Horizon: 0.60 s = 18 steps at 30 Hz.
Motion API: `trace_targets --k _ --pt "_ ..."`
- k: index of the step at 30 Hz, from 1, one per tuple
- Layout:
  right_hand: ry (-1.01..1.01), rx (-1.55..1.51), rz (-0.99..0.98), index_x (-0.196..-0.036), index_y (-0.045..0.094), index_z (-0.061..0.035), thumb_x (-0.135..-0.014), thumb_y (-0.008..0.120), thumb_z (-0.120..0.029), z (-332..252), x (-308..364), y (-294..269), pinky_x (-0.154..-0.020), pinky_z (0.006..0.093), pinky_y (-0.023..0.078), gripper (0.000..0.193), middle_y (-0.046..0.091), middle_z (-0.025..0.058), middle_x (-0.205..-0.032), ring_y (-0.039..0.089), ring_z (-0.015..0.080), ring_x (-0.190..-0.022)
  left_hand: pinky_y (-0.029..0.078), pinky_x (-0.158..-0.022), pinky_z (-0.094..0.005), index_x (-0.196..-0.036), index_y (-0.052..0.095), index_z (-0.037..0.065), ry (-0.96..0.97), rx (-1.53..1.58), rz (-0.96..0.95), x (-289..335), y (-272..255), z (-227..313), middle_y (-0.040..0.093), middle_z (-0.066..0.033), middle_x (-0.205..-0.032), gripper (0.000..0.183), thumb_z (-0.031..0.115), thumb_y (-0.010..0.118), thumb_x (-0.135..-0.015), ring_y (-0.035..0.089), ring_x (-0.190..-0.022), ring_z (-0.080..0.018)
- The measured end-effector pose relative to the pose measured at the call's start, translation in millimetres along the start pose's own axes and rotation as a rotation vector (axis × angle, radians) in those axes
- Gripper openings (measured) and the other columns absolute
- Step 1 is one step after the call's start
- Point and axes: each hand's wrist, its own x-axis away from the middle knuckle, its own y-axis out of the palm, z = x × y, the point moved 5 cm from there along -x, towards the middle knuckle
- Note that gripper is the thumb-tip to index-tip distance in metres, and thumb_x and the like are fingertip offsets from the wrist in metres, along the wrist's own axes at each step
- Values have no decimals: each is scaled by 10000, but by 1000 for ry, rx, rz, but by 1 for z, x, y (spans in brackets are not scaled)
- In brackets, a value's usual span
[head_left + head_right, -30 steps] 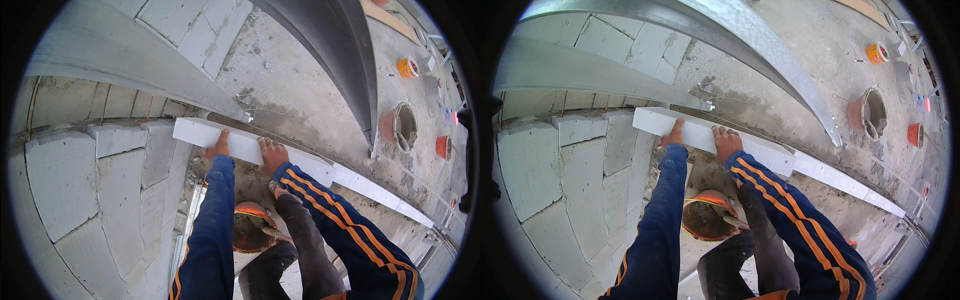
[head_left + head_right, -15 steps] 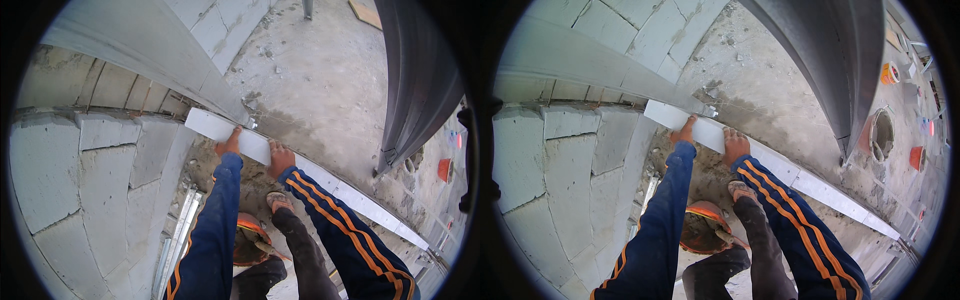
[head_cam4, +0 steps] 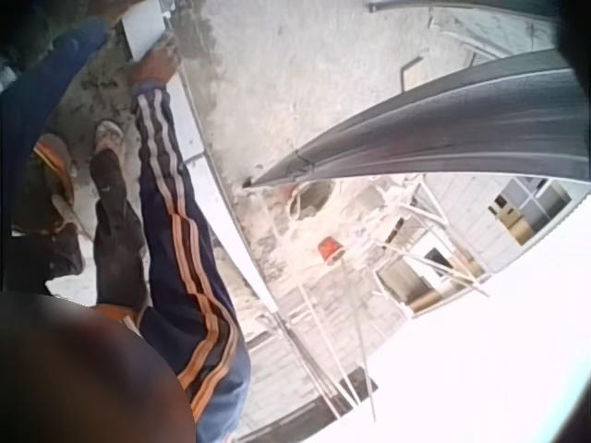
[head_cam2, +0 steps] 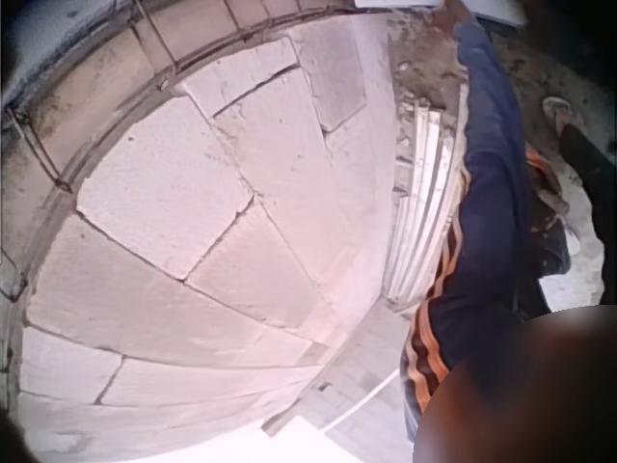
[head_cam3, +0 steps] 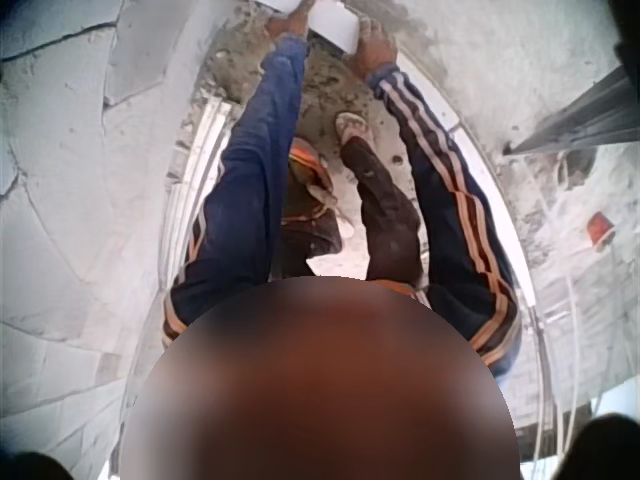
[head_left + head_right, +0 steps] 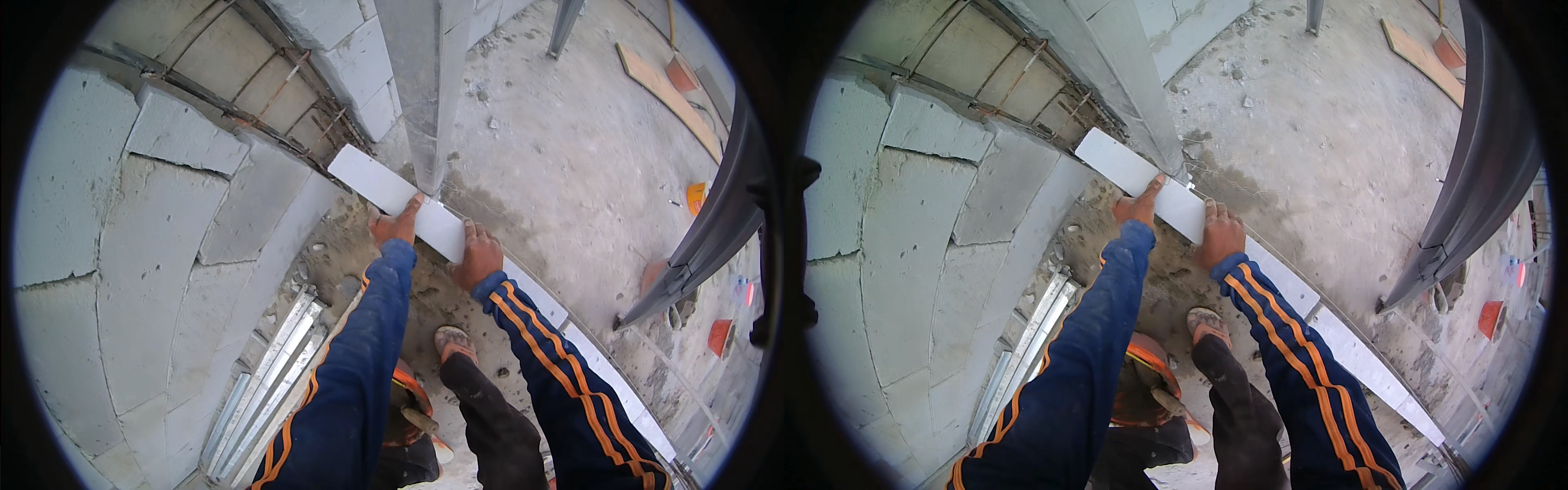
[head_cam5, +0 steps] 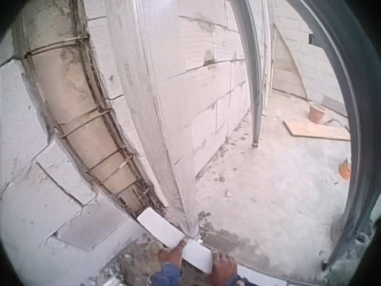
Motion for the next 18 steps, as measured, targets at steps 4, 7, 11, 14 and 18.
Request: trace_targets --k 4,7,11,14,18 --pt "-9 28 75 -1390 480 48 -664 851 -210 -6 13 1 -1053 452 432 855 573 203 -1252 535 377 -1224 444 -1078 -383 -1428 369 -166 26 -9 3 6 -3 3 497 -255 -1421 1197 539 908 -624 538 -1272 -330" --pt "-92 41 262 -1378 505 4 -728 820 -189 -9 42 -7 -1048 457 417 748 543 199 -1284 514 359 -1224 438 -1086 -387 -1431 362 -169 46 14 25 10 -13 8 502 -258 -1413 1197 558 892 -642 533 -1276 -337" --pt "-247 -154 473 -1205 628 -13 -772 793 -143 14 105 -21 -911 457 476 481 605 187 -1136 575 371 -1068 448 -1073 -386 -1437 371 -150 -1 -23 -193 7 -9 5 477 -253 -1430 1183 603 857 -665 530 -1270 -342" --pt "-275 -373 550 -1104 672 -14 -801 770 -142 36 127 -22 -790 431 511 343 632 180 -1032 612 365 -949 500 -1000 -472 -1462 356 -92 -86 42 -356 13 1 -8 441 -225 -1444 1159 652 808 -697 522 -1255 -366" --pt "-159 -559 317 -1044 689 -18 -800 781 -180 40 119 -20 -712 394 521 307 642 166 -965 635 344 -870 519 -953 -533 -1489 323 -4 -175 286 -590 23 18 -13 424 -196 -1434 1120 668 781 -718 516 -1236 -394"
